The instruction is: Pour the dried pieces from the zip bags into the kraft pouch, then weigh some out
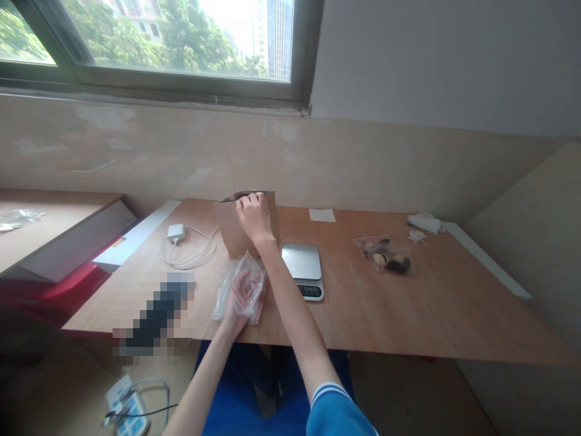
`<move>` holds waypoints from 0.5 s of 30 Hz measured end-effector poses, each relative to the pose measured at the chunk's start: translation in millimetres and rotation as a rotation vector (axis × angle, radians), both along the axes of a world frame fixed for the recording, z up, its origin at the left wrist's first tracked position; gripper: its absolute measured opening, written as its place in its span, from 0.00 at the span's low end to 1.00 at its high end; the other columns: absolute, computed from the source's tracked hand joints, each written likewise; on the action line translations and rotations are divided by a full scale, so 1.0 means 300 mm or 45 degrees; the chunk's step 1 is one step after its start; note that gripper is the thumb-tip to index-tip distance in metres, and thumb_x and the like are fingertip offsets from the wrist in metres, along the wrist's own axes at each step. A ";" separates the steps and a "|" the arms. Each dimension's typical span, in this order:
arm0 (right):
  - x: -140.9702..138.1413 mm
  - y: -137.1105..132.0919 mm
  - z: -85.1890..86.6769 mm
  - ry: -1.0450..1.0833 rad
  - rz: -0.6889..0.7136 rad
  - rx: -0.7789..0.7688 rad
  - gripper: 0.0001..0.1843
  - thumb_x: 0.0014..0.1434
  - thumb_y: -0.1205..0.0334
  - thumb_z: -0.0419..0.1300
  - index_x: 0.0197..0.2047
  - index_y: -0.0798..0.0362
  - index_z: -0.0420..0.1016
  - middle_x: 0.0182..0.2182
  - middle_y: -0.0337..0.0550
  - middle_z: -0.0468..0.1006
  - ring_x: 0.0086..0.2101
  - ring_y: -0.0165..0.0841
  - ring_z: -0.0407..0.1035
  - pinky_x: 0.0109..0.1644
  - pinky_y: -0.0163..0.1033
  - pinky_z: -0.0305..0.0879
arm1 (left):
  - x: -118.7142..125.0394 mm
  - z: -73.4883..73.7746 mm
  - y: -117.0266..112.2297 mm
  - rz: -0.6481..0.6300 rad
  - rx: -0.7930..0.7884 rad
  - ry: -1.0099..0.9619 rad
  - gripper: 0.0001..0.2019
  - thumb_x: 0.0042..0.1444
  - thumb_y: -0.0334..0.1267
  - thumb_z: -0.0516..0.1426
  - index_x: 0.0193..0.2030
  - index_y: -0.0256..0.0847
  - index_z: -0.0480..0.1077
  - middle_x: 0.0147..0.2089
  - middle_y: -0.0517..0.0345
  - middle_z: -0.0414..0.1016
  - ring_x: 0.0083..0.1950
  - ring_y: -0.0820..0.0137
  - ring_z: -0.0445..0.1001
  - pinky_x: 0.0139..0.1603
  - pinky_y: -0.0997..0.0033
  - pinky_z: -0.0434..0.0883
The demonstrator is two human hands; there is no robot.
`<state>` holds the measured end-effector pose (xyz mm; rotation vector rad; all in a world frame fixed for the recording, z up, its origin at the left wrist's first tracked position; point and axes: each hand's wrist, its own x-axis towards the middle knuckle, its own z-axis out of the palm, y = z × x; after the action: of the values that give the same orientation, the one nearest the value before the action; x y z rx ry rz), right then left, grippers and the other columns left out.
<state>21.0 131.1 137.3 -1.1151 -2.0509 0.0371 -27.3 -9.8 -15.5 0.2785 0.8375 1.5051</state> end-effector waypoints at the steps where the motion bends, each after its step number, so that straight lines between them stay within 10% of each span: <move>1: -0.003 0.003 -0.006 0.020 0.006 0.004 0.15 0.64 0.63 0.47 0.40 0.57 0.74 0.38 0.51 0.73 0.48 0.41 0.58 0.57 0.47 0.56 | 0.000 -0.003 0.001 -0.003 0.004 0.003 0.15 0.56 0.44 0.53 0.48 0.42 0.65 0.44 0.51 0.74 0.38 0.68 0.75 0.40 0.67 0.72; 7: 0.002 -0.041 -0.021 0.205 0.058 0.098 0.23 0.61 0.68 0.48 0.60 0.60 0.56 0.57 0.55 0.60 0.59 0.37 0.50 0.63 0.46 0.50 | 0.000 0.006 0.001 -0.027 -0.006 0.016 0.15 0.56 0.46 0.52 0.48 0.43 0.64 0.45 0.51 0.74 0.39 0.68 0.75 0.42 0.66 0.72; 15: 0.025 -0.296 -0.132 0.291 -0.147 -0.225 0.14 0.59 0.60 0.52 0.48 0.53 0.65 0.51 0.52 0.64 0.51 0.42 0.60 0.55 0.51 0.58 | 0.006 0.017 0.003 0.000 0.002 0.028 0.17 0.55 0.46 0.54 0.50 0.43 0.66 0.44 0.53 0.74 0.41 0.67 0.74 0.43 0.67 0.71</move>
<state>28.4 42.3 97.5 -1.2733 -1.8037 0.2805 -25.6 -8.9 -10.3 0.2965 0.8534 1.5048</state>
